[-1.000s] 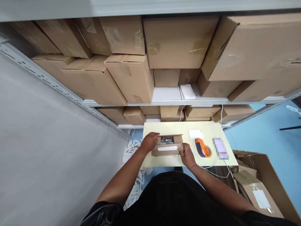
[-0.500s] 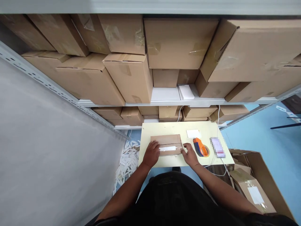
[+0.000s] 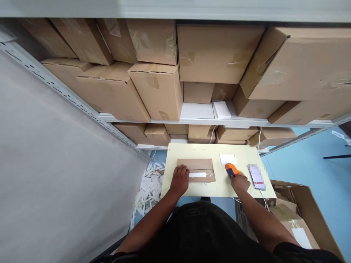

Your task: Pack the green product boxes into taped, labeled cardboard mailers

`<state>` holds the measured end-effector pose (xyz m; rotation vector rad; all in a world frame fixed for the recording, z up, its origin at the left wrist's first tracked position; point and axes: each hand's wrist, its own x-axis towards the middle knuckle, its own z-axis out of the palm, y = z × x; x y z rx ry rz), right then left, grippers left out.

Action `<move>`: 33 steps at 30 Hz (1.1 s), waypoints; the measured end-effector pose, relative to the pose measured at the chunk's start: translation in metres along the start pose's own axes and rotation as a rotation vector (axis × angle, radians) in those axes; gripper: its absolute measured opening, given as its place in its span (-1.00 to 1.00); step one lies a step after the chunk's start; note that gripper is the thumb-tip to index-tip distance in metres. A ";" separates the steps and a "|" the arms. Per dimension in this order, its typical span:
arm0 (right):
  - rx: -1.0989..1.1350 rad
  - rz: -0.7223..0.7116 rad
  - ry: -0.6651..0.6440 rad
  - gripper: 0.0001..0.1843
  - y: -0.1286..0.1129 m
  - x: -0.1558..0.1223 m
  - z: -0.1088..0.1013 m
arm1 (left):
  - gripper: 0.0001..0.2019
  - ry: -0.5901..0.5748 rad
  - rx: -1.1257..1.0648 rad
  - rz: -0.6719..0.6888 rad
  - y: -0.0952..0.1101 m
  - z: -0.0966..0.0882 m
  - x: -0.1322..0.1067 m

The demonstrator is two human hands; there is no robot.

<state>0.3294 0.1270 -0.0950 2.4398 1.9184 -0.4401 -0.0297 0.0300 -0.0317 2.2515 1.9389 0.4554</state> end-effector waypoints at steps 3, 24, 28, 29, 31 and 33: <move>-0.029 -0.089 0.072 -0.57 0.008 -0.015 -0.016 | -0.68 -0.070 0.047 -0.006 0.008 -0.001 0.005; 0.469 -0.688 -0.283 -0.43 -0.191 -0.048 -0.086 | -0.51 -0.156 -1.538 -0.766 -0.032 -0.043 0.026; 0.428 -0.723 -0.311 -0.42 -0.194 -0.046 -0.085 | -0.68 -0.072 -1.391 -0.806 -0.027 -0.036 0.021; 0.404 -0.727 -0.313 -0.42 -0.195 -0.045 -0.086 | -0.70 -0.052 -1.340 -0.809 -0.027 -0.035 0.020; 0.338 -0.739 -0.308 -0.41 -0.199 -0.045 -0.088 | -0.73 -0.012 -1.265 -0.818 -0.027 -0.032 0.019; 0.266 -0.758 -0.307 -0.41 -0.204 -0.044 -0.091 | -0.76 0.018 -1.229 -0.830 -0.028 -0.029 0.018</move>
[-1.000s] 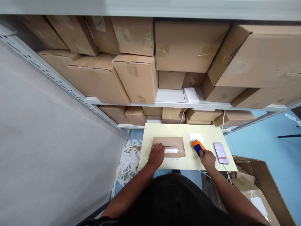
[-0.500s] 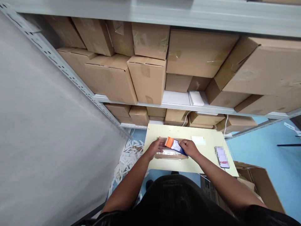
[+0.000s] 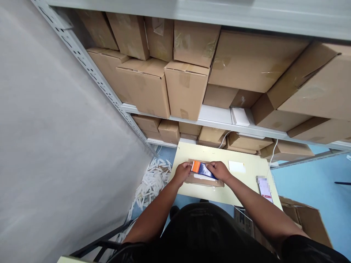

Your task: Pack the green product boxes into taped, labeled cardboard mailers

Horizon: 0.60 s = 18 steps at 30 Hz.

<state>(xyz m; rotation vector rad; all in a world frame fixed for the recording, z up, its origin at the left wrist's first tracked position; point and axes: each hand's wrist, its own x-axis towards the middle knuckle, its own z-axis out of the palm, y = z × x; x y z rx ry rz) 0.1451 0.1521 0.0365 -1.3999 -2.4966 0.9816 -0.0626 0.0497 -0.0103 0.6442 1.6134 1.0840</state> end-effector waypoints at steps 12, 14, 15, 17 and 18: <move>-0.124 0.045 -0.076 -0.38 0.002 -0.004 -0.019 | -0.76 0.251 0.233 0.065 -0.031 -0.063 0.008; -0.167 0.046 -0.077 -0.39 0.001 -0.005 -0.018 | -0.78 0.274 0.313 0.083 -0.041 -0.060 0.011; -0.191 0.049 -0.082 -0.39 0.000 -0.005 -0.017 | -0.80 0.277 0.330 0.089 -0.046 -0.055 0.013; -0.239 0.054 -0.097 -0.40 -0.003 -0.003 -0.015 | -0.81 0.273 0.348 0.102 -0.057 -0.042 0.015; -0.257 0.057 -0.106 -0.40 -0.004 -0.002 -0.014 | -0.82 0.263 0.355 0.108 -0.061 -0.035 0.016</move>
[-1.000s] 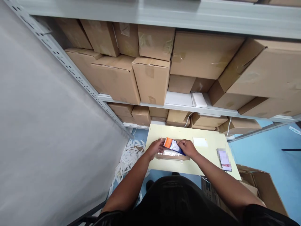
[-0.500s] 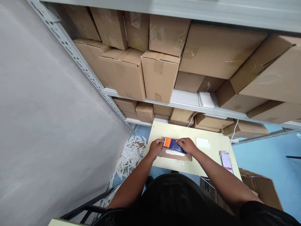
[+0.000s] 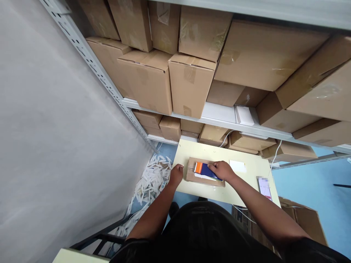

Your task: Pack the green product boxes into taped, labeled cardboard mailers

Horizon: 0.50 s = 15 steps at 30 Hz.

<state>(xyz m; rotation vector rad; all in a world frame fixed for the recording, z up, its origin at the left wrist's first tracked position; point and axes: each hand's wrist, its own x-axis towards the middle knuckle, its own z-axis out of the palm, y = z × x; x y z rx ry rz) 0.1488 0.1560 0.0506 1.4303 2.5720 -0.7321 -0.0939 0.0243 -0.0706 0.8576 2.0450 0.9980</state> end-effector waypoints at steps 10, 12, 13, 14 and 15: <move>-0.090 0.042 -0.069 -0.35 -0.001 0.008 0.000 | -0.72 -0.114 -0.072 -0.115 -0.007 0.035 0.001; -0.109 0.043 -0.082 -0.33 -0.002 0.008 0.000 | -0.70 -0.131 -0.074 -0.161 -0.007 0.035 0.001; -0.115 0.046 -0.088 -0.32 -0.003 0.009 0.000 | -0.71 -0.136 -0.069 -0.179 -0.006 0.034 0.001; -0.118 0.050 -0.093 -0.32 -0.003 0.009 0.000 | -0.72 -0.139 -0.061 -0.195 -0.005 0.032 0.002; -0.117 0.056 -0.093 -0.31 -0.003 0.009 0.000 | -0.73 -0.140 -0.051 -0.208 -0.004 0.030 0.003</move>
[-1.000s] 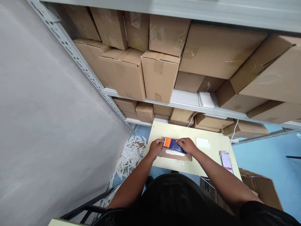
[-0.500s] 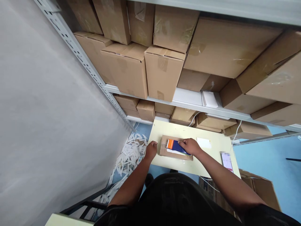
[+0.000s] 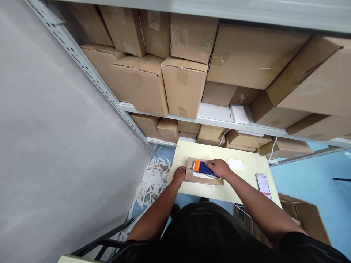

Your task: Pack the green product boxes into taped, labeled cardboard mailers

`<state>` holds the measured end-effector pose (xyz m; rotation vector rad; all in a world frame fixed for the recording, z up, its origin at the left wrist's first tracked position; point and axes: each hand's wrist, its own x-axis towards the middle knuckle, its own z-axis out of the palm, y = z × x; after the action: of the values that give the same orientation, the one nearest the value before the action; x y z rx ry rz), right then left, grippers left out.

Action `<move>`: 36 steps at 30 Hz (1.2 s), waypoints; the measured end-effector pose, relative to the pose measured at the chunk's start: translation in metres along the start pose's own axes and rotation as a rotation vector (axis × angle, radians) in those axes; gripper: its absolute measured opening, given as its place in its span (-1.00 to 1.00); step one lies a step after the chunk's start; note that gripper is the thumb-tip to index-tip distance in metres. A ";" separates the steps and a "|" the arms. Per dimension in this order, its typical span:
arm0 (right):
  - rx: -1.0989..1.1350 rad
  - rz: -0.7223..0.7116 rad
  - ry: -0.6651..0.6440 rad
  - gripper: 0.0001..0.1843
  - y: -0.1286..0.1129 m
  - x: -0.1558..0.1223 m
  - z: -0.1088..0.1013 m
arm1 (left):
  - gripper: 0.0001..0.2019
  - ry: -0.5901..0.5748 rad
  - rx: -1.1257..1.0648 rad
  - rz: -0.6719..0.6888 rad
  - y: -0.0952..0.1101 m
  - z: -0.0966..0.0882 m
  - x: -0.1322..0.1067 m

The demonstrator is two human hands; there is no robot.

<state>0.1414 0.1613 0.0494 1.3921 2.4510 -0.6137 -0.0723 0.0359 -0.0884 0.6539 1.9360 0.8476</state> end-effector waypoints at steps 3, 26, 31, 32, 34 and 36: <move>0.019 0.005 0.007 -0.32 0.000 0.000 0.001 | -0.76 -0.004 0.031 -0.041 0.004 -0.007 0.002; -0.013 0.004 -0.036 -0.24 -0.008 0.003 -0.004 | -0.08 0.058 0.829 0.980 -0.002 -0.004 -0.046; 0.035 -0.007 -0.048 -0.21 -0.005 0.005 -0.007 | -0.07 0.093 0.890 1.010 -0.003 -0.004 -0.041; 0.043 -0.014 -0.051 -0.21 -0.003 0.005 -0.008 | -0.07 0.094 0.902 1.010 -0.003 -0.005 -0.040; 0.048 -0.022 -0.054 -0.20 0.003 0.003 -0.011 | -0.08 0.092 0.927 1.007 -0.003 -0.005 -0.039; 0.050 -0.014 -0.051 -0.20 0.015 -0.001 -0.015 | -0.09 0.086 0.951 0.999 -0.003 -0.005 -0.039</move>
<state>0.1544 0.1747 0.0597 1.3611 2.4232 -0.7097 -0.0595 0.0047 -0.0683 2.2884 1.9879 0.4219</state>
